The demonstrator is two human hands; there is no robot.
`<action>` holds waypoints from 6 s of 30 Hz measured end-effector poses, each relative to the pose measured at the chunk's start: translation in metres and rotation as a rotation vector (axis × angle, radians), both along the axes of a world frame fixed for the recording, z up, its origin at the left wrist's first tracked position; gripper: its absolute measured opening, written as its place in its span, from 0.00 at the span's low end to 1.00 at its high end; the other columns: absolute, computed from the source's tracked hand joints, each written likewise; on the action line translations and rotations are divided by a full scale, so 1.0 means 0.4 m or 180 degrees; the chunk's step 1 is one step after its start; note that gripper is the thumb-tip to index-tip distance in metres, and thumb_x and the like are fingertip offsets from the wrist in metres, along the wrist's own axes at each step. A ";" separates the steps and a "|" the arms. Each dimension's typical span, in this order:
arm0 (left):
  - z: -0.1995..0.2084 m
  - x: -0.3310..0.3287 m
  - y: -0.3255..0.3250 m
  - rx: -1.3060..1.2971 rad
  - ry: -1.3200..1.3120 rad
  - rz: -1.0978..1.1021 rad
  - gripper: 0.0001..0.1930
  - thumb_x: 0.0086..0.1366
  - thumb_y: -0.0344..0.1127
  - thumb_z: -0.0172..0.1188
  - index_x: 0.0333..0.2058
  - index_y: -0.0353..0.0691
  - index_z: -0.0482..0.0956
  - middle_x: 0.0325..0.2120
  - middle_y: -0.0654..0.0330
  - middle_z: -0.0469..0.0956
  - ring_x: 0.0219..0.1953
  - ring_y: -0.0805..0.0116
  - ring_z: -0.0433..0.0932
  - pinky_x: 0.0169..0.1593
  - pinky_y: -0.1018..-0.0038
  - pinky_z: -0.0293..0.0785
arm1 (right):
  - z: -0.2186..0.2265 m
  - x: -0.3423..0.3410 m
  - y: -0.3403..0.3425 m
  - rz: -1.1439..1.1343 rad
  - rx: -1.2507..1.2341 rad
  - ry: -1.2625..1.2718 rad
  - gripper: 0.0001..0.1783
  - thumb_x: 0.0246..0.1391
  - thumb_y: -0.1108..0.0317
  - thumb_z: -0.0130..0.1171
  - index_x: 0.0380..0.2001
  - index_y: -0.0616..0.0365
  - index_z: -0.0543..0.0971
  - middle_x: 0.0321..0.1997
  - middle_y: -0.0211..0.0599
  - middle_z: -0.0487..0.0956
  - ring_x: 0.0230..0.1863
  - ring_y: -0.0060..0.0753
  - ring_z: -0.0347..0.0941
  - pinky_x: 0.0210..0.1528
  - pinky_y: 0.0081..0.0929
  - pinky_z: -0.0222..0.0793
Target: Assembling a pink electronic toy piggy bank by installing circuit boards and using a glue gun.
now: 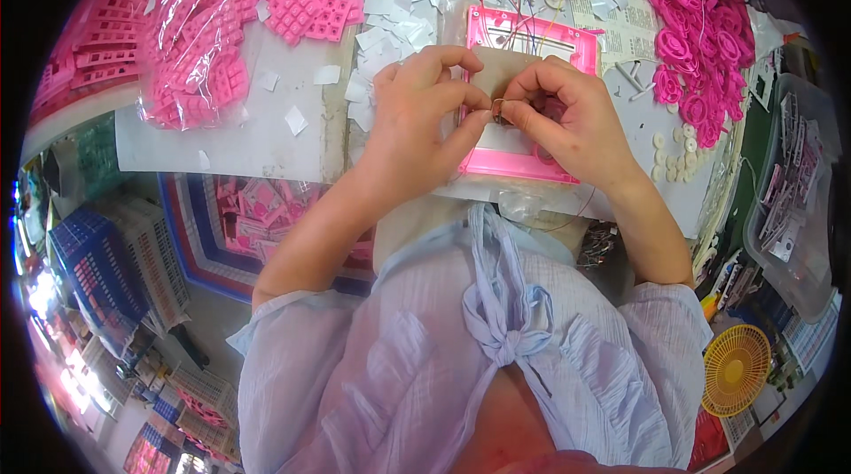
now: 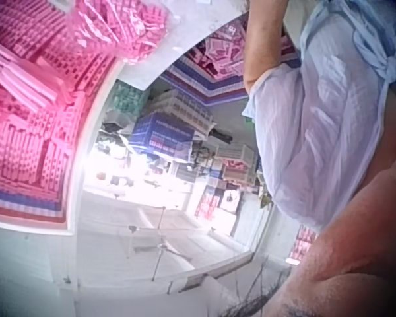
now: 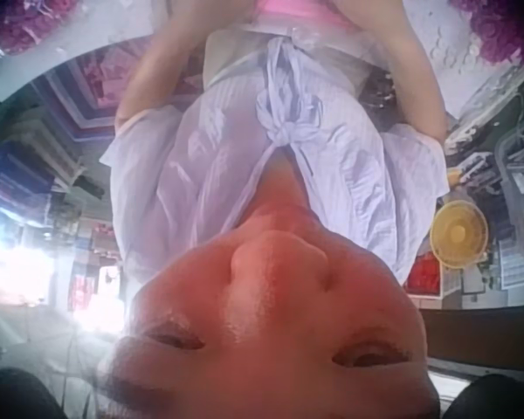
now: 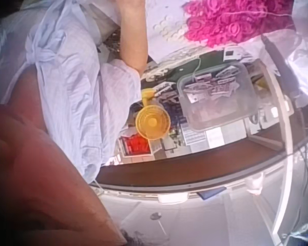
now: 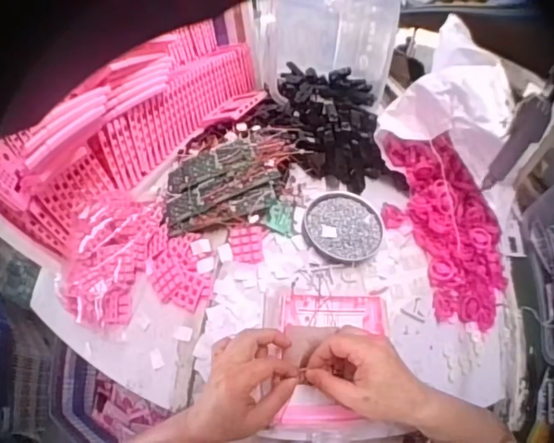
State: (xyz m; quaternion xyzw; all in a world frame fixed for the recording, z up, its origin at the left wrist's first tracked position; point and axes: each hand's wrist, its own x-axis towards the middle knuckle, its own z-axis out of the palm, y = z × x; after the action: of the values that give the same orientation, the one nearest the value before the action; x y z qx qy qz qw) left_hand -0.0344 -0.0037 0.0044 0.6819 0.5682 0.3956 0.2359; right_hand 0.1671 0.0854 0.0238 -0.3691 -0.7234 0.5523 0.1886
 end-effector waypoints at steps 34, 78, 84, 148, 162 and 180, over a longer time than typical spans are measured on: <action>0.070 0.034 0.008 -0.1374 -0.0785 0.0241 0.04 0.63 0.27 0.62 0.34 0.33 0.81 0.28 0.61 0.78 0.29 0.74 0.77 0.35 0.80 0.72 | -0.018 0.000 -0.089 -0.0252 0.2182 0.0247 0.10 0.46 0.78 0.68 0.34 0.60 0.81 0.34 0.36 0.83 0.30 0.34 0.81 0.29 0.26 0.77; 0.070 -0.044 -0.093 -0.0661 0.0672 -0.0060 0.08 0.60 0.31 0.68 0.36 0.37 0.80 0.33 0.55 0.78 0.32 0.57 0.78 0.38 0.66 0.74 | 0.009 0.034 -0.138 0.0857 0.2802 -0.1245 0.26 0.47 0.70 0.60 0.54 0.56 0.80 0.42 0.31 0.74 0.46 0.37 0.69 0.45 0.36 0.64; -0.015 -0.066 -0.146 -0.1494 -0.0984 -0.0099 0.06 0.67 0.33 0.61 0.36 0.36 0.80 0.29 0.62 0.77 0.28 0.69 0.74 0.34 0.72 0.70 | 0.020 0.041 -0.137 0.1177 0.2825 -0.1460 0.31 0.47 0.70 0.57 0.59 0.58 0.76 0.43 0.32 0.74 0.47 0.37 0.68 0.44 0.35 0.65; 0.031 0.140 -0.044 0.1249 0.2656 -0.1916 0.25 0.53 0.35 0.60 0.52 0.37 0.76 0.34 0.63 0.73 0.35 0.69 0.73 0.36 0.74 0.73 | 0.161 0.179 -0.113 0.2103 0.2077 -0.2911 0.24 0.53 0.65 0.60 0.54 0.58 0.80 0.17 0.35 0.78 0.19 0.40 0.77 0.22 0.41 0.68; 0.000 0.019 0.239 0.0517 0.1039 0.0100 0.07 0.55 0.35 0.66 0.30 0.39 0.82 0.30 0.58 0.79 0.37 0.55 0.79 0.42 0.61 0.74 | 0.015 -0.048 0.119 -0.0445 0.1998 -0.2180 0.17 0.52 0.56 0.62 0.26 0.62 0.84 0.27 0.50 0.84 0.33 0.53 0.82 0.37 0.46 0.78; -0.018 -0.005 0.260 0.0938 0.0600 -0.0357 0.06 0.55 0.33 0.69 0.31 0.39 0.84 0.34 0.56 0.81 0.37 0.57 0.79 0.40 0.65 0.73 | 0.021 0.048 0.119 0.0227 0.3203 0.0360 0.14 0.48 0.71 0.67 0.41 0.52 0.84 0.41 0.37 0.80 0.44 0.46 0.75 0.49 0.39 0.75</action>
State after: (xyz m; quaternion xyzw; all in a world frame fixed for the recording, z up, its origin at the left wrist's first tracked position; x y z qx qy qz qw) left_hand -0.0362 0.1002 -0.0029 0.7738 0.4847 0.3952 0.1008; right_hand 0.1864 0.1331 0.0323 -0.1771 -0.9006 0.1605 0.3629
